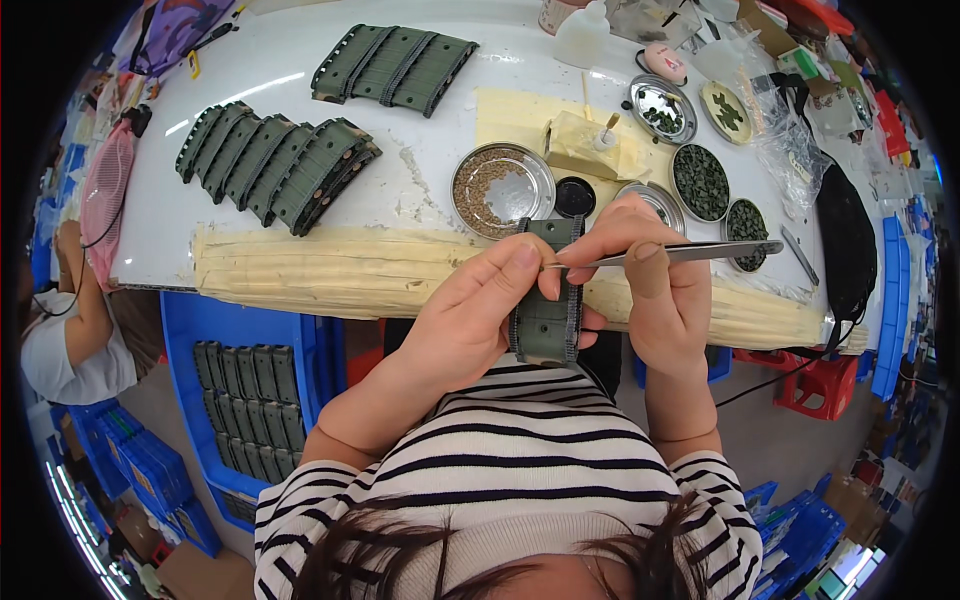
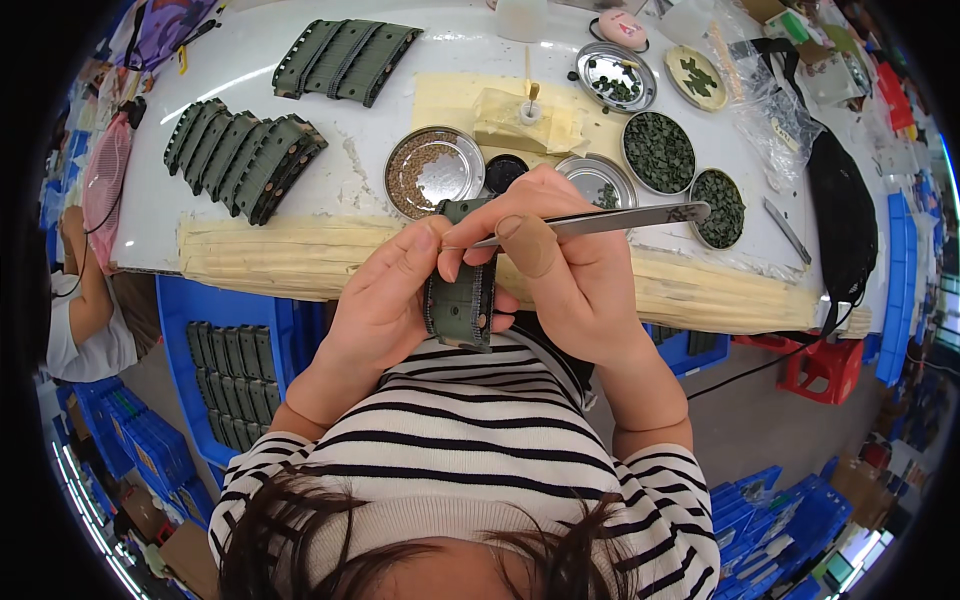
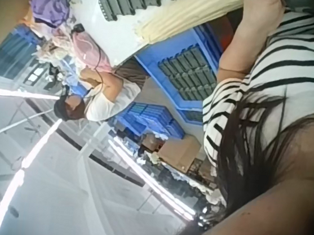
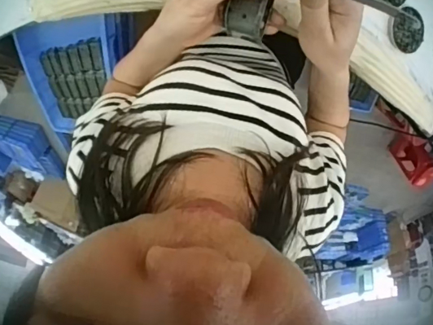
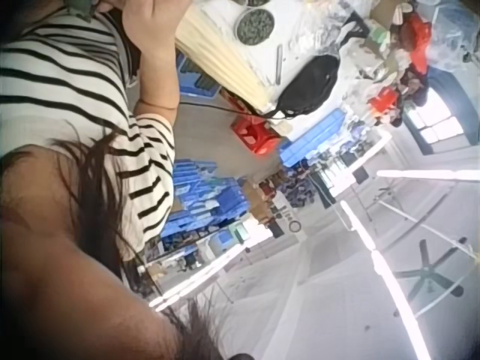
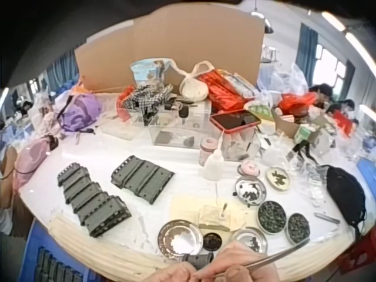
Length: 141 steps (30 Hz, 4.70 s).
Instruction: Assembling small plastic parts onto green toy tank bodies using tweezers.
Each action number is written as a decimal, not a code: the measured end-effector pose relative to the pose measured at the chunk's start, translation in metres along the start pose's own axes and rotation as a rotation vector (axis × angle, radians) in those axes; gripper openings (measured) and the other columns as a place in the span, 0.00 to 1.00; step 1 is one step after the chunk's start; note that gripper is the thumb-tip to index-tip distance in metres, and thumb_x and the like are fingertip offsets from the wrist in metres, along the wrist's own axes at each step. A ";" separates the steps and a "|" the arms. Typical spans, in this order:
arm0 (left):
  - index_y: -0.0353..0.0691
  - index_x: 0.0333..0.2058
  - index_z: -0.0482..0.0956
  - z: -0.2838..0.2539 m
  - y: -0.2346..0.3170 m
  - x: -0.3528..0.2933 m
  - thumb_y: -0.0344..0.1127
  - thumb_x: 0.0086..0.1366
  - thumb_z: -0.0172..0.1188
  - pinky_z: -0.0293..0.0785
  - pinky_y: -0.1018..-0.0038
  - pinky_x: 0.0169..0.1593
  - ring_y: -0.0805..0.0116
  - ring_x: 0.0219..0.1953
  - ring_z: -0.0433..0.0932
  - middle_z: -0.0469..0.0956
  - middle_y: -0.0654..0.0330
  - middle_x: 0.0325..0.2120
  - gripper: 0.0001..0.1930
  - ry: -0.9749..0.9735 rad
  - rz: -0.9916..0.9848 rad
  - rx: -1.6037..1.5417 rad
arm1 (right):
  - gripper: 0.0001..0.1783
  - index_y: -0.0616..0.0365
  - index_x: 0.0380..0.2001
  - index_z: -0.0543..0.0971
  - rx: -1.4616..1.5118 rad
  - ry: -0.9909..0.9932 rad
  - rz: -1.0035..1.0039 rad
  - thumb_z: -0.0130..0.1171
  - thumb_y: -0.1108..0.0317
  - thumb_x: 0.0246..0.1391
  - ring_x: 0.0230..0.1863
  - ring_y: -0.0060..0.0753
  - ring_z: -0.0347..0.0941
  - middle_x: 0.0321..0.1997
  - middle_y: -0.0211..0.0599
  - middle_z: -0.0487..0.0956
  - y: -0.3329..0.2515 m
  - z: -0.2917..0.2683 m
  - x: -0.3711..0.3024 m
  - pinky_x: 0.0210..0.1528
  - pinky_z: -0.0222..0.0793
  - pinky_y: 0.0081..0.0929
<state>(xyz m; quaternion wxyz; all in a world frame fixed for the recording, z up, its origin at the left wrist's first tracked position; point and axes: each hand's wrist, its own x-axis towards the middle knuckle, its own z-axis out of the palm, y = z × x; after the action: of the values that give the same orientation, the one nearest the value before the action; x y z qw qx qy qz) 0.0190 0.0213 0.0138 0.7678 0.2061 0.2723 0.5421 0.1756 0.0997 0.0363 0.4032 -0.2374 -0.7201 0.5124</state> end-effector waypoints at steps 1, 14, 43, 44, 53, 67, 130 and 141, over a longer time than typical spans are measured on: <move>0.38 0.32 0.63 0.000 0.000 0.000 0.47 0.73 0.36 0.80 0.59 0.45 0.54 0.42 0.79 0.69 0.57 0.41 0.18 0.003 -0.003 0.000 | 0.17 0.61 0.29 0.80 -0.002 -0.003 0.000 0.45 0.63 0.64 0.31 0.24 0.64 0.23 0.29 0.77 0.000 0.000 0.000 0.37 0.61 0.23; 0.38 0.33 0.64 -0.004 -0.002 0.002 0.46 0.74 0.36 0.78 0.62 0.47 0.58 0.42 0.78 0.69 0.58 0.39 0.17 -0.033 0.059 0.049 | 0.17 0.60 0.29 0.80 -0.020 -0.027 0.016 0.47 0.62 0.63 0.29 0.25 0.62 0.23 0.27 0.77 -0.001 0.000 0.000 0.38 0.60 0.25; 0.46 0.67 0.44 -0.004 0.017 -0.014 0.21 0.61 0.53 0.75 0.57 0.53 0.58 0.45 0.78 0.68 0.49 0.53 0.39 0.240 0.255 0.018 | 0.13 0.61 0.30 0.81 -0.384 0.229 0.022 0.49 0.68 0.61 0.32 0.27 0.67 0.24 0.32 0.78 0.026 -0.013 -0.004 0.35 0.63 0.25; 0.45 0.67 0.45 -0.008 0.018 -0.013 0.21 0.61 0.53 0.74 0.57 0.54 0.58 0.45 0.78 0.69 0.49 0.52 0.38 0.244 0.225 -0.056 | 0.12 0.60 0.30 0.81 -0.425 0.230 0.034 0.50 0.69 0.60 0.32 0.28 0.67 0.24 0.32 0.78 0.030 -0.012 -0.004 0.35 0.63 0.25; 0.37 0.60 0.57 -0.008 0.018 -0.017 0.26 0.64 0.47 0.69 0.57 0.58 0.57 0.51 0.74 0.71 0.45 0.51 0.25 0.264 0.239 -0.259 | 0.08 0.58 0.30 0.82 -0.578 0.168 0.005 0.54 0.71 0.56 0.32 0.31 0.67 0.25 0.31 0.79 0.034 -0.008 0.002 0.35 0.64 0.27; 0.35 0.54 0.64 -0.013 0.024 -0.020 0.32 0.66 0.50 0.75 0.68 0.51 0.64 0.49 0.76 0.73 0.47 0.49 0.19 0.339 0.272 -0.224 | 0.08 0.59 0.28 0.82 -0.616 0.172 -0.061 0.56 0.69 0.56 0.30 0.32 0.66 0.24 0.31 0.79 0.040 -0.007 0.002 0.34 0.63 0.27; 0.35 0.53 0.63 -0.003 0.015 -0.009 0.29 0.63 0.53 0.79 0.74 0.46 0.68 0.45 0.77 0.74 0.50 0.45 0.20 0.436 0.275 -0.199 | 0.17 0.66 0.29 0.80 -0.221 0.000 -0.096 0.48 0.65 0.62 0.37 0.39 0.78 0.32 0.46 0.81 -0.003 0.020 0.000 0.43 0.71 0.31; 0.35 0.54 0.64 -0.009 0.017 -0.012 0.30 0.64 0.51 0.76 0.71 0.50 0.66 0.47 0.77 0.74 0.50 0.48 0.20 0.330 0.252 -0.235 | 0.09 0.64 0.36 0.80 -0.126 0.011 -0.210 0.56 0.73 0.53 0.39 0.41 0.78 0.37 0.45 0.81 0.000 0.018 -0.005 0.42 0.72 0.29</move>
<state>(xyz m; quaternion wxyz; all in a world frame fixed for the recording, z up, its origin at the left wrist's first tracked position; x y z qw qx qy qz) -0.0024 0.0160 0.0198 0.6580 0.0564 0.3012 0.6879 0.1635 0.0863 0.0321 0.4429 -0.1883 -0.7694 0.4200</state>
